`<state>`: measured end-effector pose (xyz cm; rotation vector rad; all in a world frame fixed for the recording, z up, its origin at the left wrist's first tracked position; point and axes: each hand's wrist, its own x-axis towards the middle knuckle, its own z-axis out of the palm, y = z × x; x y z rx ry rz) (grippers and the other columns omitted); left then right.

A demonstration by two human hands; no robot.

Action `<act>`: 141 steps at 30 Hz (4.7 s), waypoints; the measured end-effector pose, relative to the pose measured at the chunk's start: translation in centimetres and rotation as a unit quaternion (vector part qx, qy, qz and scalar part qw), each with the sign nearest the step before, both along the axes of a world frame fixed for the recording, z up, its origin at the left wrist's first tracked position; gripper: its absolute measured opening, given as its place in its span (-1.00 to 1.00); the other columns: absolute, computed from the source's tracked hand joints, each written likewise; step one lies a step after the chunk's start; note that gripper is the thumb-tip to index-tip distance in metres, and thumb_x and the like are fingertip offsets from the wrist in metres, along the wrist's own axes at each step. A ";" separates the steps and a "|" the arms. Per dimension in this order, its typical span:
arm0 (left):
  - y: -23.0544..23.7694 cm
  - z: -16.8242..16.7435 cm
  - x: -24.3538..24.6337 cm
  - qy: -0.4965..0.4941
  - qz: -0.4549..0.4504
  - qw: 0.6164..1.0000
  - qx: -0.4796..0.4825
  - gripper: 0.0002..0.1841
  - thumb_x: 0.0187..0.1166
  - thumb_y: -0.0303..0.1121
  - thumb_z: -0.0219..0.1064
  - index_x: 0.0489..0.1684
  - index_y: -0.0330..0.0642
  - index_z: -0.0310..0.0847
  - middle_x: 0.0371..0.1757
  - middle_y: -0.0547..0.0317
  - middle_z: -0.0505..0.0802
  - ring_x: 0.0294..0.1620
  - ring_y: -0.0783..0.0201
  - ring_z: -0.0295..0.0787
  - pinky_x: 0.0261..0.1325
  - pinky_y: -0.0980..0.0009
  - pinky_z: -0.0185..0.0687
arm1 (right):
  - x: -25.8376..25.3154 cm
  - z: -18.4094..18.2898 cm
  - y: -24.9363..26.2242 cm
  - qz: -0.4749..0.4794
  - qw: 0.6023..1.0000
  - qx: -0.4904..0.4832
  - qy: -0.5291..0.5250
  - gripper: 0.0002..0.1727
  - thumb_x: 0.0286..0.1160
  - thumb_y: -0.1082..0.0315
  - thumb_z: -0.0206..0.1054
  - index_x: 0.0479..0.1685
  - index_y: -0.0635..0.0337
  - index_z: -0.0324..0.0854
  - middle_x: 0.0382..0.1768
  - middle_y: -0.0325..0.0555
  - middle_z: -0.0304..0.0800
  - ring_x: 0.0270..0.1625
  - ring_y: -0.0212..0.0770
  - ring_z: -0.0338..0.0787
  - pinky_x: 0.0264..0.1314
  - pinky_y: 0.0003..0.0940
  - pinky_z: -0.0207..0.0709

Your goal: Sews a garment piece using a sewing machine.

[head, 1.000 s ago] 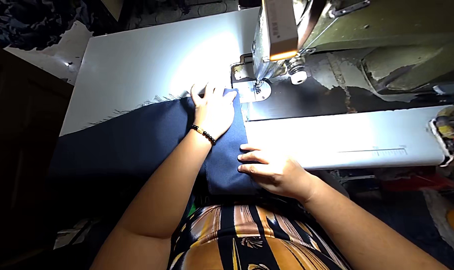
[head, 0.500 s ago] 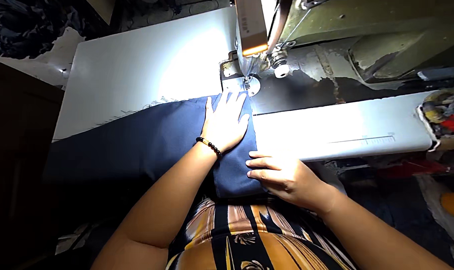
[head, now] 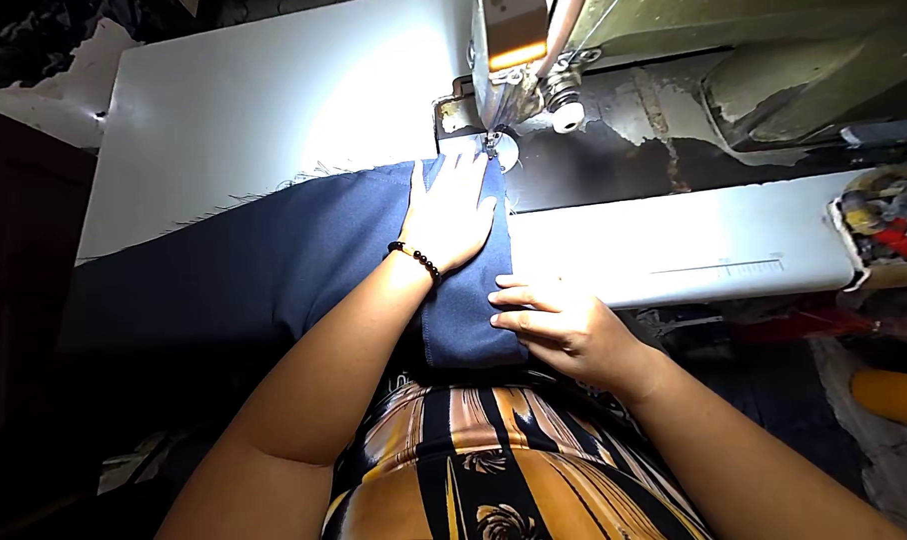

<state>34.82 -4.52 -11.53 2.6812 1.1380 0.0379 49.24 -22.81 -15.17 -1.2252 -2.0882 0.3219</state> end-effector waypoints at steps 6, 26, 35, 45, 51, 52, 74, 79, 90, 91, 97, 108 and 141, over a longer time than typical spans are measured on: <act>0.3 -0.1 0.2 -0.007 0.003 1.000 0.006 -0.33 0.83 0.01 -0.24 0.91 -0.06 0.03 0.94 0.19 0.11 0.96 0.12 -0.19 0.80 -0.45 -0.53 | 0.1 0.2 0.2 0.001 1.000 -0.005 -0.002 -0.69 0.63 0.26 0.21 0.00 -0.11 0.92 0.26 -0.25 0.87 0.53 -0.18 0.66 0.46 -0.04 0.47; 1.2 0.0 1.0 0.001 0.010 1.000 0.017 -0.32 0.83 -0.01 -0.25 0.92 -0.08 0.00 0.95 0.15 0.07 0.97 0.12 -0.22 0.79 -0.46 -0.54 | 16.6 3.9 -0.9 -0.506 0.860 0.039 -0.042 -0.30 0.62 0.24 0.25 0.74 0.35 0.27 0.72 0.41 0.27 0.84 0.27 0.15 0.87 0.05 0.01; 1.2 -0.1 1.0 0.005 0.008 1.000 0.024 -0.32 0.83 -0.01 -0.27 0.92 -0.12 0.00 0.95 0.10 0.06 0.97 0.09 -0.23 0.78 -0.47 -0.54 | 17.8 2.1 -0.7 -0.531 0.844 -0.040 -0.064 -0.53 0.72 0.36 0.04 0.46 0.36 0.63 0.58 0.23 0.57 0.69 0.18 0.50 0.77 0.14 0.25; -0.1 -0.3 0.5 0.000 0.006 1.000 0.023 -0.31 0.83 0.01 -0.27 0.92 -0.10 -0.01 0.94 0.11 0.10 0.96 0.09 -0.15 0.79 -0.46 -0.53 | 12.6 3.6 -1.8 -0.434 0.896 0.064 -0.073 -0.53 0.64 0.31 0.19 0.45 0.34 0.60 0.64 0.41 0.38 0.75 0.36 0.28 0.79 0.22 0.12; 0.9 -0.1 0.8 0.007 0.006 1.000 0.017 -0.31 0.82 0.00 -0.25 0.92 -0.12 -0.01 0.95 0.10 0.06 0.97 0.08 -0.21 0.77 -0.48 -0.53 | -0.2 1.3 -3.7 -0.042 0.974 -0.221 -0.016 -0.59 0.74 0.09 0.15 0.41 -0.08 0.74 -0.02 -0.01 0.90 0.08 -0.05 0.88 0.16 0.00 0.72; 1.0 0.0 0.9 0.009 0.006 1.000 0.017 -0.31 0.82 0.00 -0.25 0.92 -0.14 -0.01 0.95 0.09 0.05 0.97 0.07 -0.23 0.77 -0.48 -0.52 | -0.7 1.1 -3.5 -0.015 0.965 -0.262 0.001 -0.56 0.73 0.08 0.17 0.50 -0.16 0.68 0.03 0.00 0.87 0.14 -0.04 0.84 0.24 -0.01 0.66; 2.4 -0.6 -1.7 -0.290 -0.026 0.956 -0.039 -0.62 0.56 -0.27 0.26 0.29 -0.14 0.74 0.79 -0.17 0.36 0.82 -0.01 0.20 0.78 0.08 0.14 | -3.8 0.3 0.9 -0.036 0.992 0.111 -0.046 -0.76 0.66 0.34 0.26 -0.06 0.00 0.90 0.15 -0.03 0.90 0.49 0.05 0.71 0.55 -0.02 0.55; 1.7 -1.1 -1.6 -0.226 -0.060 0.972 0.001 -0.64 0.53 -0.13 0.28 0.10 -0.07 0.86 0.69 0.04 0.56 0.86 -0.05 0.16 0.71 -0.53 -0.30 | -3.0 -0.1 0.5 -0.040 0.996 0.081 -0.013 -0.75 0.66 0.32 0.26 -0.03 -0.02 0.91 0.05 0.01 0.93 0.36 0.01 0.81 0.50 -0.09 0.60; 0.0 -0.9 -2.3 -0.115 -0.075 0.990 0.028 -0.47 0.75 -0.08 -0.07 0.56 -0.08 0.56 0.75 0.19 0.50 0.86 0.05 0.18 0.72 -0.52 -0.33 | -2.2 0.9 0.4 -0.032 0.999 0.028 -0.006 -0.73 0.60 0.31 0.27 -0.01 -0.02 0.92 0.12 0.00 0.91 0.39 -0.04 0.79 0.47 -0.19 0.61; 0.1 -0.9 -2.2 -0.114 -0.077 0.990 0.027 -0.46 0.75 -0.07 -0.07 0.56 -0.08 0.56 0.75 0.18 0.50 0.86 0.05 0.17 0.73 -0.52 -0.34 | -2.0 0.9 0.4 -0.032 0.999 0.026 -0.006 -0.73 0.59 0.31 0.27 -0.01 -0.02 0.92 0.12 0.00 0.91 0.40 -0.05 0.79 0.48 -0.20 0.61; 0.4 -0.9 -2.0 -0.108 -0.075 0.991 0.034 -0.44 0.72 -0.03 -0.05 0.58 -0.04 0.54 0.75 0.21 0.49 0.86 0.06 0.18 0.70 -0.55 -0.35 | -1.7 1.1 0.6 -0.042 0.999 0.006 -0.003 -0.72 0.57 0.28 0.25 -0.02 -0.04 0.93 0.17 -0.10 0.91 0.45 -0.08 0.75 0.49 -0.13 0.57; 3.5 -0.5 -0.5 -0.093 -0.062 0.993 0.036 -0.39 0.69 0.07 -0.05 0.60 -0.04 0.51 0.78 0.17 0.45 0.87 0.03 0.15 0.71 -0.55 -0.39 | -0.1 1.8 3.0 -0.059 0.998 -0.019 -0.024 -0.67 0.62 0.31 0.18 0.06 0.00 0.91 0.30 -0.15 0.86 0.54 -0.11 0.69 0.59 -0.11 0.49; 2.5 -0.5 -1.5 -0.077 -0.074 0.994 0.035 -0.33 0.69 0.16 -0.07 0.70 0.03 0.43 0.82 0.27 0.40 0.91 0.02 0.04 0.64 -0.65 -0.45 | 1.4 2.2 6.7 -0.061 0.998 -0.017 -0.019 -0.68 0.59 0.38 0.17 -0.04 0.19 0.89 0.18 0.09 0.88 0.39 0.06 0.78 0.40 0.00 0.60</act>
